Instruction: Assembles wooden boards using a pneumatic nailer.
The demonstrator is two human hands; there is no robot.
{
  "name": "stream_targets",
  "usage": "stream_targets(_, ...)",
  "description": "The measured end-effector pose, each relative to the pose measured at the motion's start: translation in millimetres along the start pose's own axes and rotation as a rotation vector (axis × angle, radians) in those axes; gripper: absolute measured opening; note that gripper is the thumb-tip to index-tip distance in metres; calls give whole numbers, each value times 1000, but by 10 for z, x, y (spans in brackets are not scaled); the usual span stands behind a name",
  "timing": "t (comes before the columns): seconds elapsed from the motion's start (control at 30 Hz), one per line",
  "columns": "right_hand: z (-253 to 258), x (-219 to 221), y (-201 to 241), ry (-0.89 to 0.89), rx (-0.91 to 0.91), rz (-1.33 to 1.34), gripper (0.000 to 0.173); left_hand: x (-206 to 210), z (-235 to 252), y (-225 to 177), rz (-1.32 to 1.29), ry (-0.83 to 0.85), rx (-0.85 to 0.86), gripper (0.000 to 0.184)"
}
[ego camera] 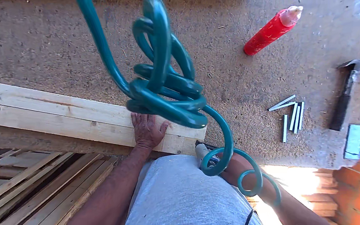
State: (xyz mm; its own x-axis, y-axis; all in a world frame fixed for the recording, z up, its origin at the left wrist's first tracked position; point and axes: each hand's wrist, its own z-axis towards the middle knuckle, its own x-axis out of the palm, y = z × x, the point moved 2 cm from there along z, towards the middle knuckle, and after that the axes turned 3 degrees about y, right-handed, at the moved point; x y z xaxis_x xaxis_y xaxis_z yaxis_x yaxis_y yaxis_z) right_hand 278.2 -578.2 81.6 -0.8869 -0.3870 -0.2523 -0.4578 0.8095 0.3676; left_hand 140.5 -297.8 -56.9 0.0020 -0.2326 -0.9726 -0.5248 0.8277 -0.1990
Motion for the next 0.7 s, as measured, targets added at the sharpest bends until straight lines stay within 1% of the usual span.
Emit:
stream_targets(0.07, 176, 59, 77, -1, -23, -4, 43, -19, -3, -15, -14, -8, 4, 73)
stream_targets(0.13, 279, 48, 164, 28, -4, -18, 41, 18, 9, 11, -24, -24, 0, 73)
stream_targets(0.2, 303, 30, 218, 49, 21, -32, 43, 68, 6, 59, -36, -66, 10, 74)
stream_targets(0.33, 317, 64, 178, 12, 26, -45, 42, 32, 20, 38, -49, -59, 8, 73)
stream_targets(0.47, 293, 28, 198, 54, 108, -41, 41, 96, -17, 37, -49, -58, 1, 66)
stream_targets(0.5, 283, 33, 188, 54, 107, -45, 42, 92, -14, 34, -44, -64, 4, 66)
stream_targets(0.6, 244, 50, 118, 39, 78, -50, 46, 27, 10, 25, -36, -10, -11, 69)
stream_targets(0.7, 200, 111, 10, -13, 72, -46, 49, -27, 5, -18, -85, -30, -11, 65)
